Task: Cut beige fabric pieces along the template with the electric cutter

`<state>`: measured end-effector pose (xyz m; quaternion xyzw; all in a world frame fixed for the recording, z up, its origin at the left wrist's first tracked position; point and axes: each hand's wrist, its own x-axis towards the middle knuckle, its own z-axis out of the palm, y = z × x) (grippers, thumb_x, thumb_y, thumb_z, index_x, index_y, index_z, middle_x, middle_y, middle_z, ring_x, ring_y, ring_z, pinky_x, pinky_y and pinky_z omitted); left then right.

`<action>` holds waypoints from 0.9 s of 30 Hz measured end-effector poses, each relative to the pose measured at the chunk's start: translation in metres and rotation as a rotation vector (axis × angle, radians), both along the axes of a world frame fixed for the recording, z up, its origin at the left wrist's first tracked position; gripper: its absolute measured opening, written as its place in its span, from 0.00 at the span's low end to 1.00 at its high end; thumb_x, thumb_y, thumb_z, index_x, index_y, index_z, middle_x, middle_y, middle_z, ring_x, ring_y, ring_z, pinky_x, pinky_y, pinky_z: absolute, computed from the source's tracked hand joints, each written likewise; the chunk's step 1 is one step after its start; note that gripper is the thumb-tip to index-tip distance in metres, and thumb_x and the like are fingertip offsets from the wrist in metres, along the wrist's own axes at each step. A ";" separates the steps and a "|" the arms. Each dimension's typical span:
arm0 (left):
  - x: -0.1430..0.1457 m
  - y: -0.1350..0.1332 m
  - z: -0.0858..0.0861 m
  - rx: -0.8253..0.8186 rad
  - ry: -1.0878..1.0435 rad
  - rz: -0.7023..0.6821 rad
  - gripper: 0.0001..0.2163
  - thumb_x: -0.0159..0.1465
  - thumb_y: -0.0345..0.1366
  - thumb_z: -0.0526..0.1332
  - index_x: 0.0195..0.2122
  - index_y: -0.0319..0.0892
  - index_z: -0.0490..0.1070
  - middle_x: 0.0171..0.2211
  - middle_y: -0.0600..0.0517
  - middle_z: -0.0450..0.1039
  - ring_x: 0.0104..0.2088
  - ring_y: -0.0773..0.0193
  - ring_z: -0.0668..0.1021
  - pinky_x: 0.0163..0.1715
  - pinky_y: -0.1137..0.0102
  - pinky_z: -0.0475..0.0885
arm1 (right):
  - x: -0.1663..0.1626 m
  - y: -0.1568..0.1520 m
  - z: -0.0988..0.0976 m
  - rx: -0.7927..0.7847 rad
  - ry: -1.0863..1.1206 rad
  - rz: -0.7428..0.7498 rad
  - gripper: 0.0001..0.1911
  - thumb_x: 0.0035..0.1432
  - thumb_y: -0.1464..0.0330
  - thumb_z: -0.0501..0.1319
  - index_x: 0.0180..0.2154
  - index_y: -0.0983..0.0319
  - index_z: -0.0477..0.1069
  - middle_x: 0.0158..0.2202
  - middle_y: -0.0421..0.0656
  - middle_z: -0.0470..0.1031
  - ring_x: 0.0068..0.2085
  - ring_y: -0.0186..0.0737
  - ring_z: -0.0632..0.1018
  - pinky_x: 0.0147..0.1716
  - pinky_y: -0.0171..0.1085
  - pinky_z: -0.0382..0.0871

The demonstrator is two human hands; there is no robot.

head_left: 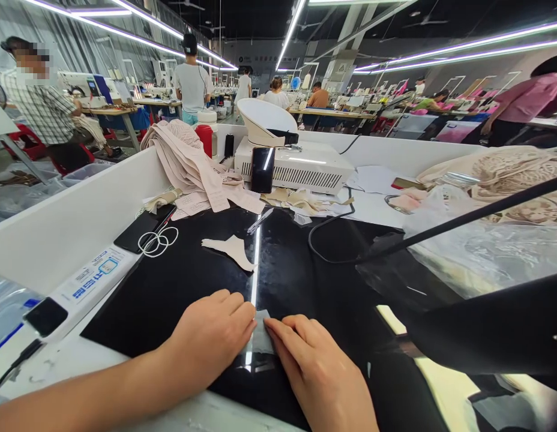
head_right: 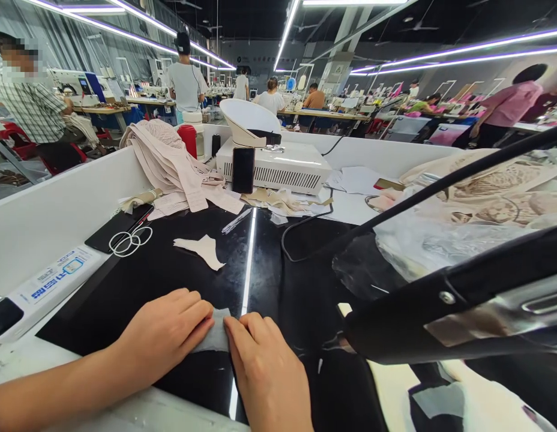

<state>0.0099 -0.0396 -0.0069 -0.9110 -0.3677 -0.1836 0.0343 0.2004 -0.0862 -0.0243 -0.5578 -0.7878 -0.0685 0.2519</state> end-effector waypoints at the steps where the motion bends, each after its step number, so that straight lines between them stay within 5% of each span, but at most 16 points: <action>1: 0.000 -0.001 -0.001 0.051 0.000 -0.044 0.10 0.71 0.29 0.52 0.32 0.42 0.67 0.28 0.54 0.71 0.28 0.62 0.75 0.28 0.68 0.69 | 0.000 0.000 0.000 -0.006 -0.003 0.000 0.20 0.74 0.65 0.45 0.43 0.56 0.76 0.33 0.42 0.77 0.32 0.36 0.77 0.25 0.32 0.68; 8: 0.006 -0.010 -0.006 0.144 -0.109 -0.243 0.13 0.75 0.29 0.48 0.40 0.37 0.71 0.38 0.51 0.78 0.42 0.66 0.80 0.51 0.70 0.74 | 0.005 0.002 -0.003 -0.017 -0.041 0.051 0.19 0.73 0.66 0.46 0.46 0.56 0.76 0.33 0.41 0.76 0.32 0.35 0.77 0.23 0.31 0.68; 27: 0.005 -0.012 -0.015 0.191 -0.109 -0.188 0.16 0.76 0.39 0.49 0.43 0.37 0.73 0.43 0.51 0.80 0.45 0.62 0.81 0.49 0.67 0.75 | 0.001 0.003 -0.003 -0.012 -0.027 0.044 0.19 0.73 0.66 0.46 0.47 0.56 0.76 0.34 0.42 0.77 0.32 0.36 0.78 0.27 0.31 0.72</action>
